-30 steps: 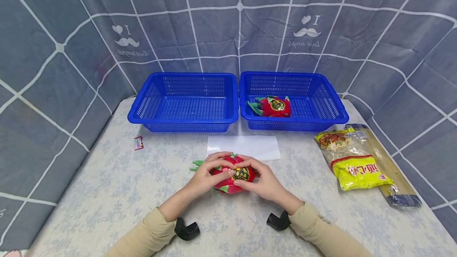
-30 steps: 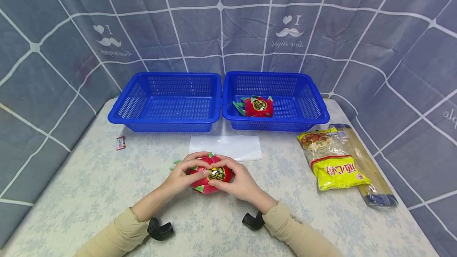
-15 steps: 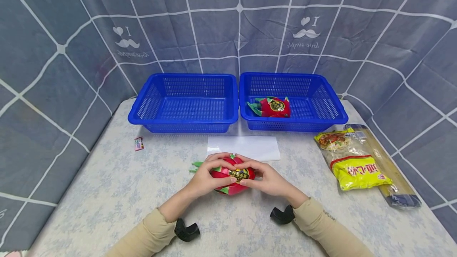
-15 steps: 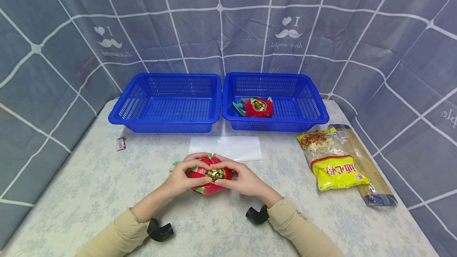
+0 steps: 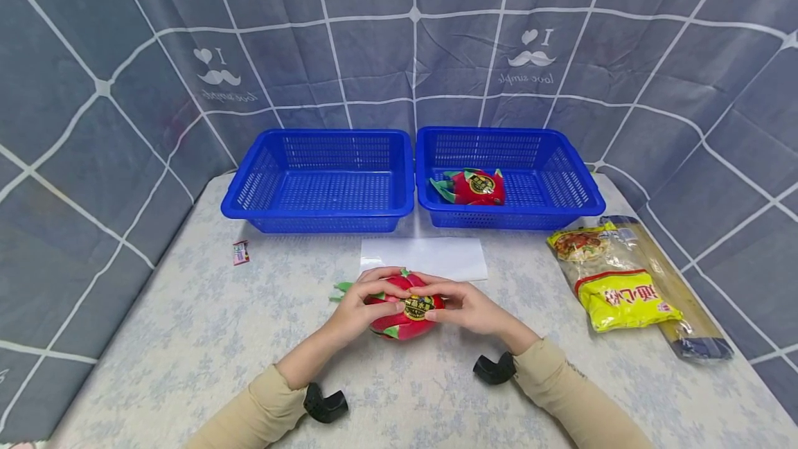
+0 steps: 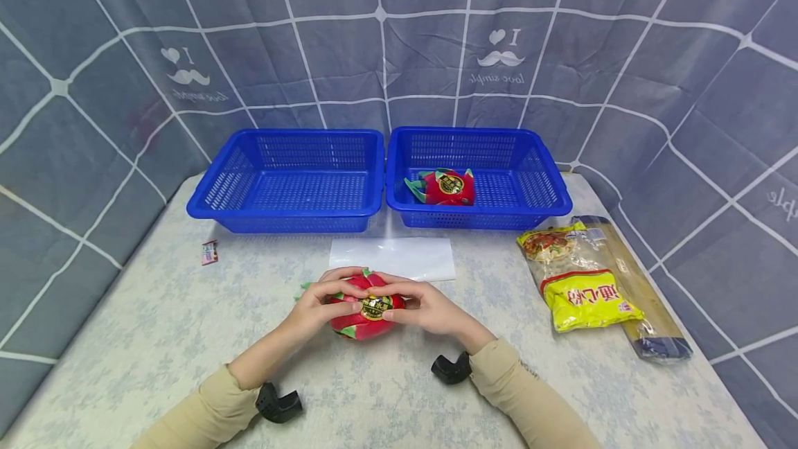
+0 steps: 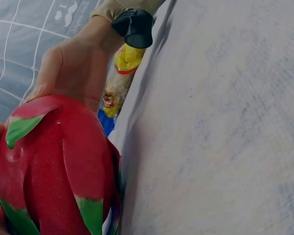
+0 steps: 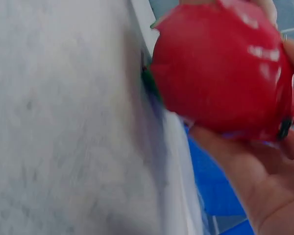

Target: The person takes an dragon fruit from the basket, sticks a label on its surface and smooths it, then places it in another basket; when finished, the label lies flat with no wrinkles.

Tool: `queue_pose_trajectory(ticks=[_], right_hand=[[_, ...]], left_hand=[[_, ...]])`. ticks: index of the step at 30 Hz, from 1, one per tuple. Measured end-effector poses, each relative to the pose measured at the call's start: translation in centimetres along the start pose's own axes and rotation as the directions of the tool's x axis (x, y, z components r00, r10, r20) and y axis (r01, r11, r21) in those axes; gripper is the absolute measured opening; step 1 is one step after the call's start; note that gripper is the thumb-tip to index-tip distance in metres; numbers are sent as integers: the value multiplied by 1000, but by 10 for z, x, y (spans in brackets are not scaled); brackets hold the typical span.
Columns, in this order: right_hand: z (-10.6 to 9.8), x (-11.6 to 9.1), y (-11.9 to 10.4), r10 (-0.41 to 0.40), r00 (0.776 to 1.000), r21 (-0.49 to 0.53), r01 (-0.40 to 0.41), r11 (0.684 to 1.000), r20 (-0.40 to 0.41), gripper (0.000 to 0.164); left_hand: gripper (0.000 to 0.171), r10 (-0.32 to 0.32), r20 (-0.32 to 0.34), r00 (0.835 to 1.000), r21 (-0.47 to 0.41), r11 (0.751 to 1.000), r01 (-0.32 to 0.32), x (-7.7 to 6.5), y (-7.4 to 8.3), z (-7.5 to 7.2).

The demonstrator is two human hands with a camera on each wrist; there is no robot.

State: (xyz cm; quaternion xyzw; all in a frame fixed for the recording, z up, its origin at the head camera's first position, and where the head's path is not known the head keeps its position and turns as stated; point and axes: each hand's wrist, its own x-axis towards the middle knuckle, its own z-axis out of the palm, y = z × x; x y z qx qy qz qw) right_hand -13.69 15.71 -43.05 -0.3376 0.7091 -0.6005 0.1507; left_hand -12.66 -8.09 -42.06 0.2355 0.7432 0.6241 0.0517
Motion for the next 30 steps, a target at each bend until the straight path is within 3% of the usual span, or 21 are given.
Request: queue_pose_trajectory(ticks=[9,14,20,25,30], right_hand=[[1,2,10,-8,990,73,19,997,-141,31],[2,1,11,-27,990,68,36,997,-135,28],[10,1,7,-38,992,-51,32,998,-119,31],[13,2,2,1,993,-43,-6,999,-120,37],[10,1,1,65,993,-26,-68,997,-96,41]], left_hand=[[11,3,-21,1000,-58,998,-5,3,-2,-2],[13,-2,-15,1000,-36,999,2,3,-4,-3],[24,8,1,1000,-3,1000,-8,2,-5,-3],[31,10,1,1000,16,1000,-10,2,-7,-3],[24,15,-19,1000,27,1000,-15,2,-6,-2]])
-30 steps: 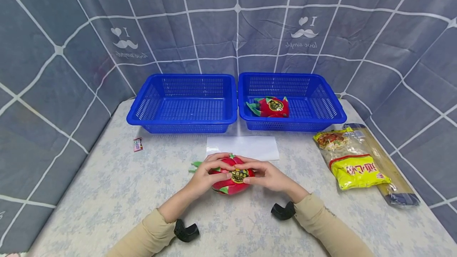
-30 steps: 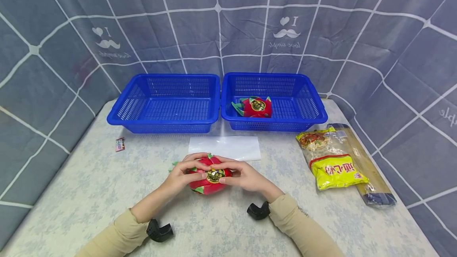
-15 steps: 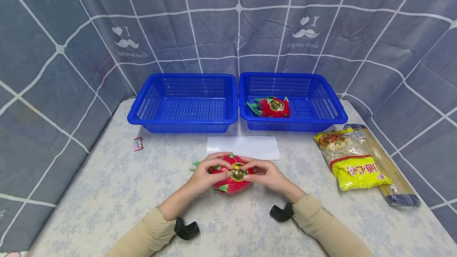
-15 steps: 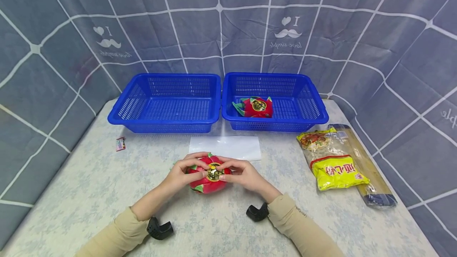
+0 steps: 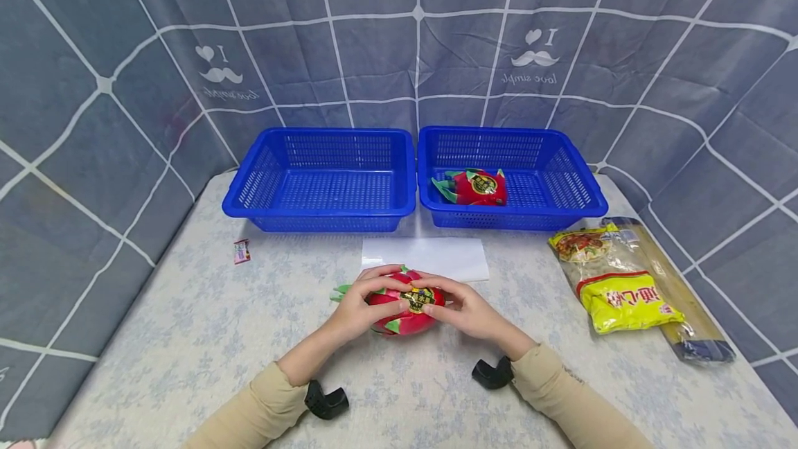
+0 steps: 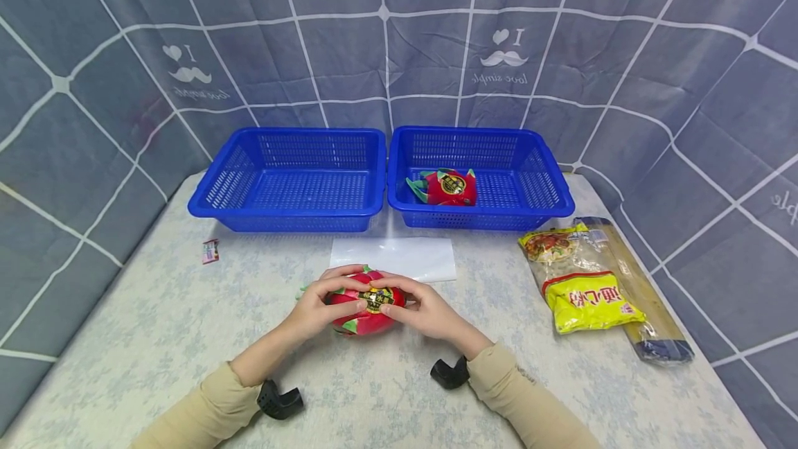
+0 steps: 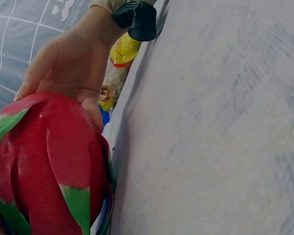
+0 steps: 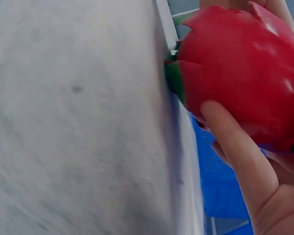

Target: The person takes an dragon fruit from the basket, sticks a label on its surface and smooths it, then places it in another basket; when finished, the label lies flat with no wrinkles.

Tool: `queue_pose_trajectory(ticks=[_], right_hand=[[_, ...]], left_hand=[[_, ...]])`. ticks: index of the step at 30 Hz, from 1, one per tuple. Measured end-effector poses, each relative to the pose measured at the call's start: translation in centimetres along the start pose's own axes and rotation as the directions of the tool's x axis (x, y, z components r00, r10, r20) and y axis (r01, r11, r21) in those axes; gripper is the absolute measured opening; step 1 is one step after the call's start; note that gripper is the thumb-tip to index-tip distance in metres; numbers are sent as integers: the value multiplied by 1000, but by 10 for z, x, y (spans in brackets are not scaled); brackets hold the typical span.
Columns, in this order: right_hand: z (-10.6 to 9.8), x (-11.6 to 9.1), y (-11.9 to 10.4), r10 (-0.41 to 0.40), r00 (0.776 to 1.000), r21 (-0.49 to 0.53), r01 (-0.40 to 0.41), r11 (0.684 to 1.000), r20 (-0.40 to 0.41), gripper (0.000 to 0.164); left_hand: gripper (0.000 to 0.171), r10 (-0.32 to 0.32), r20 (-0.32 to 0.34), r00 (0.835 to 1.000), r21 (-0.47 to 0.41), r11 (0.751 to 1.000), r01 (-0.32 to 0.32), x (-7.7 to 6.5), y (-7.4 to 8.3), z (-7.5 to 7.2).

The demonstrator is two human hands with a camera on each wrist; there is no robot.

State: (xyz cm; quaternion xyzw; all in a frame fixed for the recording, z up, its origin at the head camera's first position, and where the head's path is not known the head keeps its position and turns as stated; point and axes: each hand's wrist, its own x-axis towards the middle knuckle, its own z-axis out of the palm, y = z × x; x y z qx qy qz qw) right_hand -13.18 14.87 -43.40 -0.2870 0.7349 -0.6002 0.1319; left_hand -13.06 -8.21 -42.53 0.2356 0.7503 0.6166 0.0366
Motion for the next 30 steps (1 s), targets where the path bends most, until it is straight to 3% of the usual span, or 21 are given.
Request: queue_pose_trajectory(ticks=[4,8,15,21,25,30], right_hand=[[-1,0,-3,40,999,-20,-40,999,24,47],[-2,0,-5,26,999,-30,-25,999,30,49],[-12,0,-7,11,995,1,-11,1000,104,44],[-19,-2,-6,11,985,48,-19,999,172,40],[-16,-1,-5,-22,990,68,12,998,142,37],[-4,2,-3,-22,999,-19,23,1000,44,34]], left_hand=[[16,-23,-33,999,-42,999,22,0,3,1],[13,-49,-52,997,-88,995,44,1,4,0],[14,-89,-16,996,-129,988,86,2,6,-2],[9,-10,5,1000,-40,999,11,0,5,0],[14,16,-1,1000,14,1000,-16,-1,2,1],[25,-1,-19,1000,40,999,2,-1,2,2]])
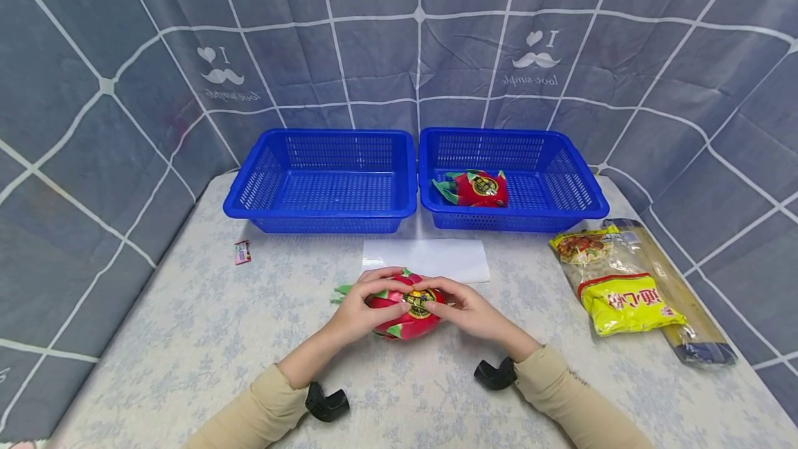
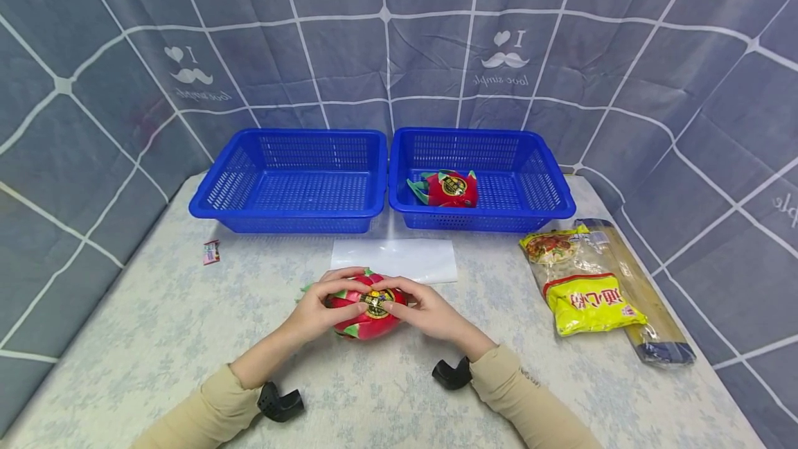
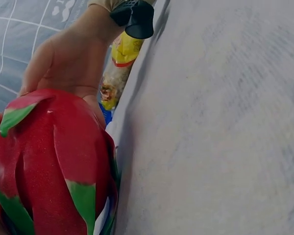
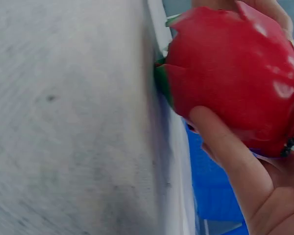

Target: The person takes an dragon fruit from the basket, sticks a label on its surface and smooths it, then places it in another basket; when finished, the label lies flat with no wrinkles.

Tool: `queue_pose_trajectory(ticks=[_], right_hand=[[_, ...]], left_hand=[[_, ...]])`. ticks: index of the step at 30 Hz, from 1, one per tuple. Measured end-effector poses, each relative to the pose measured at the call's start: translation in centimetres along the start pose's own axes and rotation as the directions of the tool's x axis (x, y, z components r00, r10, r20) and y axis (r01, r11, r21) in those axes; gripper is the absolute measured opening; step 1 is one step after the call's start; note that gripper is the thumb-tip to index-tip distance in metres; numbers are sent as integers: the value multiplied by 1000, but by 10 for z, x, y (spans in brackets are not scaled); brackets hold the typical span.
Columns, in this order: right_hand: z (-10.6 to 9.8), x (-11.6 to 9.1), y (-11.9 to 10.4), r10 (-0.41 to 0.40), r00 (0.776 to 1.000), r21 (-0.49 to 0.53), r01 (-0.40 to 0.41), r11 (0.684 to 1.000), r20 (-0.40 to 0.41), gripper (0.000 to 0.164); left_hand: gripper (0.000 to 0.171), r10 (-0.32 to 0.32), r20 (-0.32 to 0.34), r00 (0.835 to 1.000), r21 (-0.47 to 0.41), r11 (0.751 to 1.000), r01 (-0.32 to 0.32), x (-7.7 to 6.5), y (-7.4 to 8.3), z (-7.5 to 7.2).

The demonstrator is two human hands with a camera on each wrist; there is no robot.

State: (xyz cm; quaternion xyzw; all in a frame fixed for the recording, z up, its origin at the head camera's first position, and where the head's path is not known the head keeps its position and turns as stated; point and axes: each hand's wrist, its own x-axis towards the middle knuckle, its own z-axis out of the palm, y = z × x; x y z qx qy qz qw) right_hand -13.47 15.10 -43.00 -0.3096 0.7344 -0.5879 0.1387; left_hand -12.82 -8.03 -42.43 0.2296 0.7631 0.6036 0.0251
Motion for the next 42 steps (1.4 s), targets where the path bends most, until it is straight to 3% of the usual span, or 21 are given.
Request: queue_pose_trajectory(ticks=[6,11,19,23,27,31,35,39,42], right_hand=[[6,-1,-2,57,997,-20,-58,998,-42,48],[2,-2,-3,32,999,-22,-32,999,-27,46],[-9,-2,-4,9,1000,28,-9,1000,18,42],[-26,-5,-2,45,996,84,-52,995,82,42],[-55,-10,-1,-1,983,141,-25,990,182,38],[-88,-22,-9,-109,973,159,77,984,202,39],[-123,-36,-30,-190,975,178,169,969,111,46],[-158,-42,-55,-203,974,204,221,954,-106,47],[-180,-36,-69,-177,931,239,260,936,-320,45]], left_hand=[[28,40,15,999,44,998,-41,-2,19,0],[20,78,26,997,73,994,-80,-1,8,1],[14,-23,36,999,-55,998,25,1,6,3],[30,-44,86,995,-42,998,48,0,4,5],[43,-40,131,991,-8,999,41,1,3,1],[38,-35,77,996,-3,999,35,7,4,-10],[35,-33,-21,999,-54,998,31,19,7,-22],[34,-26,-102,994,-96,995,17,36,11,-25],[32,2,-115,993,-84,996,-12,54,15,-19]])
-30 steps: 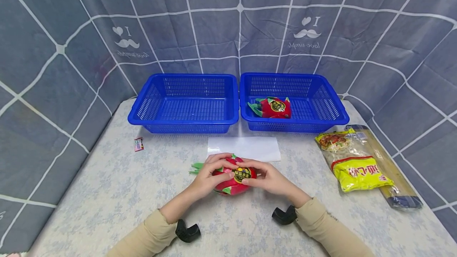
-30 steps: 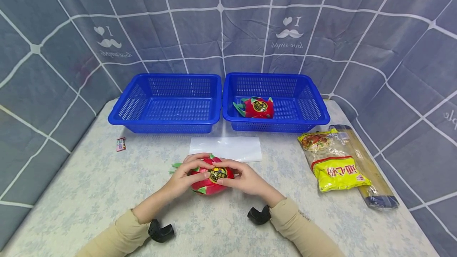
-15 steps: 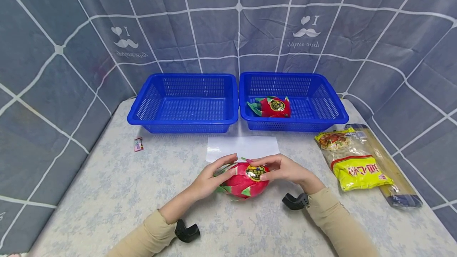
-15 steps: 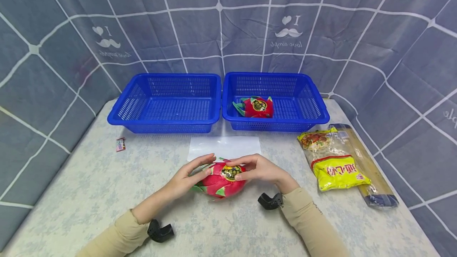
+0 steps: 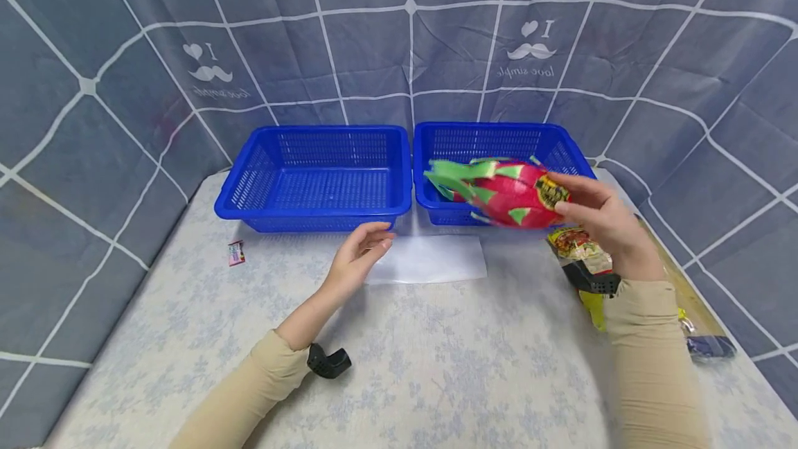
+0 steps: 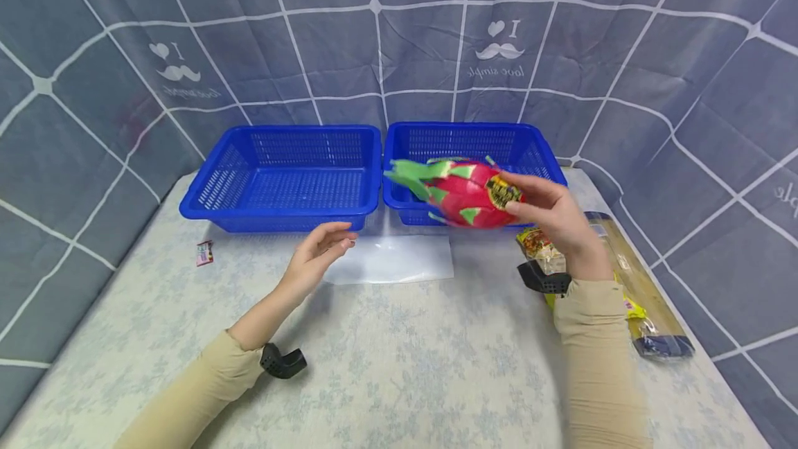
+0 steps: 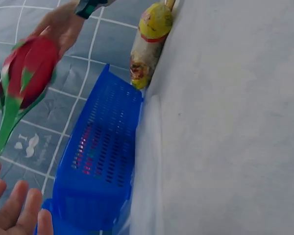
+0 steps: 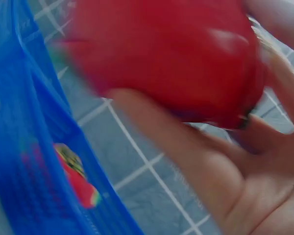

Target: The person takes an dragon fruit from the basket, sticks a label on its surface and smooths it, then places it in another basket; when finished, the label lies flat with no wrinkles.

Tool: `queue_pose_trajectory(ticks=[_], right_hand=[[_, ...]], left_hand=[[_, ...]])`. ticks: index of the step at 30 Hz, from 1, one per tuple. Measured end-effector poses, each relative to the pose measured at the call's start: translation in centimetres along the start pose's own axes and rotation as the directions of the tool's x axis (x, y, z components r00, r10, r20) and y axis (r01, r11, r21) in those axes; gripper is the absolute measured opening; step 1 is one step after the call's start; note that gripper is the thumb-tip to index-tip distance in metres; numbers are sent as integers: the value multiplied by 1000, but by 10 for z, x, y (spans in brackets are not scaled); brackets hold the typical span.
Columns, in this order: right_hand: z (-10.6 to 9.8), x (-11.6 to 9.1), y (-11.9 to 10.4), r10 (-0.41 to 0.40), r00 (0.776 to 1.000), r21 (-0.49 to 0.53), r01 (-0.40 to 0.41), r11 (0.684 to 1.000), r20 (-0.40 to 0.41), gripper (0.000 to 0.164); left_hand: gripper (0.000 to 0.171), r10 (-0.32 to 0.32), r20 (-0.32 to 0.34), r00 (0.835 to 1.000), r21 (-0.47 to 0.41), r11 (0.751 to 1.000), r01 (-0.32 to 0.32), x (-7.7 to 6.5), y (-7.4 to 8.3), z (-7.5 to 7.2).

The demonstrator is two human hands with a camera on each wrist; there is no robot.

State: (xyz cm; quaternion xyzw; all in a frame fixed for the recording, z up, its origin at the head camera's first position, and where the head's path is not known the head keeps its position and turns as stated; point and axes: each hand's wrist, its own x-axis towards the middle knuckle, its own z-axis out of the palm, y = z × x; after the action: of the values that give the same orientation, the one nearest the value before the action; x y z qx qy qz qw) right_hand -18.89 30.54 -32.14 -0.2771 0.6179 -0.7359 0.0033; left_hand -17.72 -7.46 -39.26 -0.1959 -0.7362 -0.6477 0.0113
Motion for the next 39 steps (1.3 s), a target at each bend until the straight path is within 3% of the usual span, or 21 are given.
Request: queue_pose_trajectory(ticks=[4,6,8,10,13,15,17,21,26,30,33,37,39], right_hand=[[-15,26,-10,25,969,-17,-30,999,-246,42],[-24,38,-8,67,942,-93,-103,990,-328,42],[-34,47,0,104,918,-203,-194,960,-382,44],[-42,53,10,140,899,-327,-292,899,-416,47],[-53,56,27,179,883,-515,-406,755,-435,53],[-59,56,36,197,882,-609,-442,659,-427,56],[-62,56,44,210,888,-677,-449,583,-408,56],[-67,54,57,248,892,-736,-451,504,-377,51],[-69,53,63,300,893,-805,-437,401,-335,45],[-63,56,58,368,869,-836,-450,314,-330,42],[-55,58,49,406,854,-869,-439,227,-325,38],[-39,57,36,371,882,-921,-363,139,-291,35],[-30,54,28,341,899,-935,-331,125,-273,35]], left_hand=[[30,14,43,999,-23,1000,-13,20,3,18],[32,-12,69,998,-35,999,14,29,2,28],[35,-56,94,994,-50,997,61,37,0,37],[39,-106,115,988,-58,992,113,44,-4,45],[45,-168,135,977,-86,980,180,52,-10,54],[48,-196,135,971,-102,972,210,55,-13,59],[50,-209,127,970,-110,968,224,57,-16,62],[54,-219,98,971,-91,969,228,58,-18,68],[56,-212,107,971,-74,973,221,58,-18,71],[57,-200,150,968,-34,978,207,54,-18,66],[57,-181,220,959,87,982,165,46,-16,54],[52,-135,338,932,269,962,42,30,-8,31],[45,-105,391,914,323,946,-29,23,-3,18]])
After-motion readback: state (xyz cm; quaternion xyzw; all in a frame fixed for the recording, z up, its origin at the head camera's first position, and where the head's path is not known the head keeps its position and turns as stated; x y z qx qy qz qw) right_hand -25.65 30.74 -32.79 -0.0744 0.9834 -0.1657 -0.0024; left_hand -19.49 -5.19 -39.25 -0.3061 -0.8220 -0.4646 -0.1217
